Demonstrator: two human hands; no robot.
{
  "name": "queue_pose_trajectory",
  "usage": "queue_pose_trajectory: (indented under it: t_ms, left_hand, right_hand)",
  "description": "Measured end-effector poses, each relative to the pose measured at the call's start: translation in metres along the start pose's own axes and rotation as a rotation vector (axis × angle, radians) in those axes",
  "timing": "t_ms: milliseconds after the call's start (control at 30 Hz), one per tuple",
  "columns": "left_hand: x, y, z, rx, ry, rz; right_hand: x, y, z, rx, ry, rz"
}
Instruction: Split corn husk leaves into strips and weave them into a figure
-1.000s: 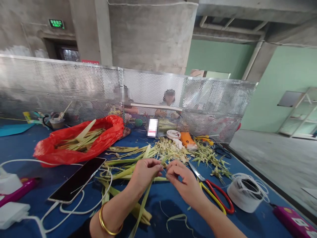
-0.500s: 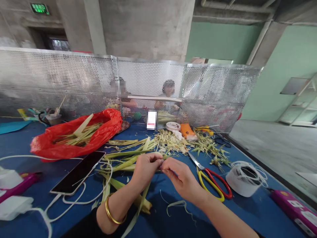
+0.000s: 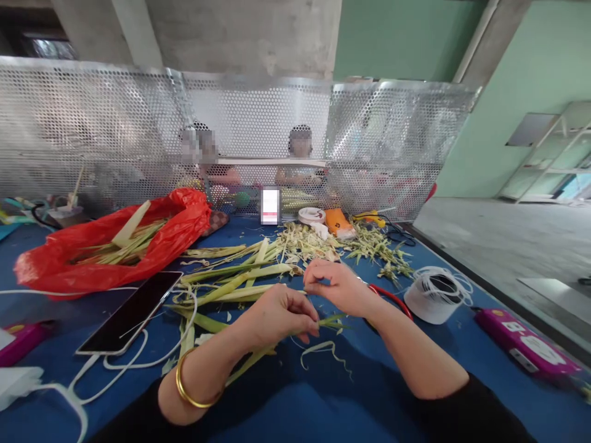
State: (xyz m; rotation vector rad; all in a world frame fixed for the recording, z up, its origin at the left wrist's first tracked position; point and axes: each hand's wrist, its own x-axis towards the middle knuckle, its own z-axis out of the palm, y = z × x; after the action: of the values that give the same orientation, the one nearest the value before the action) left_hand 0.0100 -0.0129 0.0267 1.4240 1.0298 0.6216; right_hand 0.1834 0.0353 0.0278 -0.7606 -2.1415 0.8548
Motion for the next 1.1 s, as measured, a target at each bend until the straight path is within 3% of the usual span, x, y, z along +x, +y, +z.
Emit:
queue_pose_trajectory:
  t_ms: [67, 167, 267, 400, 533, 633, 833, 1100]
  left_hand:
    - [-0.002, 0.006, -0.001, -0.071, 0.038, 0.016]
    - [-0.001, 0.01, -0.004, -0.176, 0.19, 0.106]
    - [0.001, 0.009, -0.009, -0.239, 0.32, 0.166]
    - [0.005, 0.004, -0.016, -0.305, 0.447, 0.137]
    - [0.011, -0.002, -0.02, -0.345, 0.548, 0.141]
    - [0.013, -0.005, -0.02, -0.339, 0.542, 0.166]
    - [0.016, -0.009, -0.011, -0.275, 0.517, 0.237]
    - [0.025, -0.025, -0.008, -0.223, 0.568, 0.254]
  right_hand:
    - [0.001, 0.006, 0.003, 0.13, -0.014, 0.142]
    - [0.002, 0.013, 0.009, 0.381, -0.025, 0.333]
    - [0.001, 0.014, 0.015, 0.469, -0.061, 0.395]
    - [-0.001, 0.007, 0.02, 0.316, -0.109, 0.33]
    - [-0.006, -0.005, 0.029, -0.067, 0.076, 0.014]
    - [-0.008, -0.01, 0.038, -0.039, 0.2, -0.171]
    - [-0.005, -0.002, 0.046, 0.331, 0.223, 0.09]
    - [-0.007, -0.006, 0.048, 0.241, 0.202, 0.057]
